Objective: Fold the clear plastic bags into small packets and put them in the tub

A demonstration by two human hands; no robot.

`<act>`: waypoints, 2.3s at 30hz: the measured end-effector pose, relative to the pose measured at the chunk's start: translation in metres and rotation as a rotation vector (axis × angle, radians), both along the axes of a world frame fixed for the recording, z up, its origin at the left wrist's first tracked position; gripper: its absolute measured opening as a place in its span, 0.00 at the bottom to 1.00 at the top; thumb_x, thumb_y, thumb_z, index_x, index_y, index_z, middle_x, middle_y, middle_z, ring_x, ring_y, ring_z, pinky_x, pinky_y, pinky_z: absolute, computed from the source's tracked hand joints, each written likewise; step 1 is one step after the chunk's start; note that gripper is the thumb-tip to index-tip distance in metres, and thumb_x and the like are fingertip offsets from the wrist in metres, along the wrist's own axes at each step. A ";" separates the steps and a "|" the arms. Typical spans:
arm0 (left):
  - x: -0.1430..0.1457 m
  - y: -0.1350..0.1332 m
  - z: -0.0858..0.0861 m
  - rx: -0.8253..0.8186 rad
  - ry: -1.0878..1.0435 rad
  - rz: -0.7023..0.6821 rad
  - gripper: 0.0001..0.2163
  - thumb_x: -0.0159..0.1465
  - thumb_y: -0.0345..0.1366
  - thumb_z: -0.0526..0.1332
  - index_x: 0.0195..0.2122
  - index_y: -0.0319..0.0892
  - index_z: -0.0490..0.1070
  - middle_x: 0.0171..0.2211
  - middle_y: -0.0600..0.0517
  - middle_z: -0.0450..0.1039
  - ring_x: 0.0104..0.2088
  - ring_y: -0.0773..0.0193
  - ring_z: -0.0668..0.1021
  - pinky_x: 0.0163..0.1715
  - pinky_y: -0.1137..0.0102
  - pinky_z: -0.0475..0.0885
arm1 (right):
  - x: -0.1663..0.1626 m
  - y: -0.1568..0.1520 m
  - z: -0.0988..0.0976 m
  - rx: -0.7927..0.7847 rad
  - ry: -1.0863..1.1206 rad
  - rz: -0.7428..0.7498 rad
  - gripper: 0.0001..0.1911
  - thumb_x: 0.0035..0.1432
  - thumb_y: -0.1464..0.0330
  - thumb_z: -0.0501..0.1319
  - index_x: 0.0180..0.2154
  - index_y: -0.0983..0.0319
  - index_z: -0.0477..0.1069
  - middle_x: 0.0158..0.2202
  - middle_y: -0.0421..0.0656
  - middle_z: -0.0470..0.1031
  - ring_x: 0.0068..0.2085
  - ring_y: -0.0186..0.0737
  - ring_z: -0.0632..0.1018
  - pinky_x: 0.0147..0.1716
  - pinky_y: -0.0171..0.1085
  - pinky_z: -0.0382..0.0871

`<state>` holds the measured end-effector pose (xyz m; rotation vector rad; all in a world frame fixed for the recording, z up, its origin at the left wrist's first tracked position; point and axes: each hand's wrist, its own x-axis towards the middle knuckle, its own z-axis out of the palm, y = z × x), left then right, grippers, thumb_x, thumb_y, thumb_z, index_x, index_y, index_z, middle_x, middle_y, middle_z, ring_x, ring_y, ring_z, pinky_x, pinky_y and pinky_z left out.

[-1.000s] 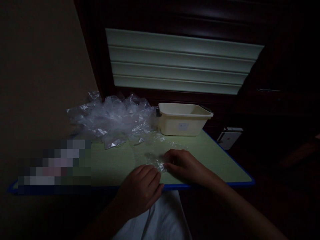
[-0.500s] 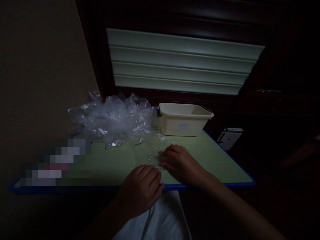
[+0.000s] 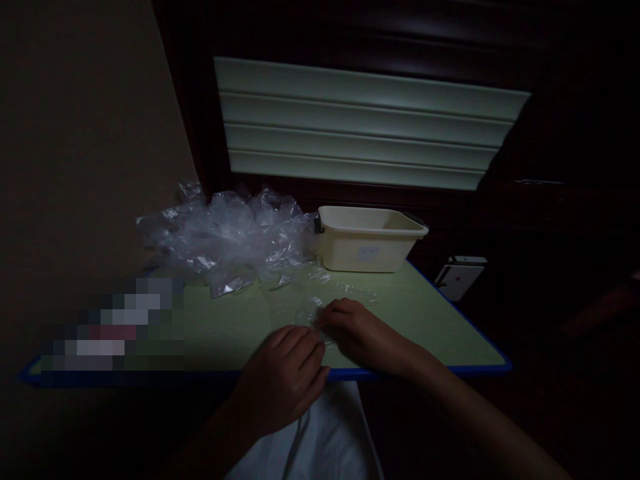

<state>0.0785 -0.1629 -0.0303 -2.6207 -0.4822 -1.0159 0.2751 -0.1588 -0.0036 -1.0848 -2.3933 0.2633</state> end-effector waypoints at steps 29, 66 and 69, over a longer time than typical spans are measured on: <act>-0.030 -0.002 0.003 -0.044 0.032 0.066 0.13 0.71 0.33 0.47 0.38 0.37 0.71 0.35 0.47 0.75 0.38 0.55 0.76 0.45 0.55 0.69 | 0.044 -0.012 -0.007 -0.010 0.189 -0.080 0.11 0.65 0.72 0.54 0.45 0.62 0.73 0.40 0.48 0.76 0.41 0.40 0.76 0.41 0.40 0.72; -0.008 -0.007 -0.001 0.025 0.056 -0.030 0.11 0.67 0.30 0.51 0.43 0.32 0.71 0.41 0.41 0.76 0.44 0.52 0.76 0.48 0.56 0.73 | 0.043 -0.022 -0.008 -0.048 0.256 0.026 0.15 0.58 0.80 0.55 0.43 0.59 0.74 0.41 0.46 0.76 0.45 0.40 0.76 0.45 0.43 0.71; -0.001 -0.004 -0.001 0.019 0.060 -0.021 0.10 0.66 0.30 0.53 0.42 0.29 0.71 0.38 0.38 0.75 0.42 0.50 0.76 0.45 0.57 0.74 | 0.043 -0.024 -0.007 -0.090 0.270 0.049 0.16 0.56 0.80 0.56 0.42 0.59 0.73 0.42 0.45 0.76 0.45 0.39 0.76 0.46 0.43 0.71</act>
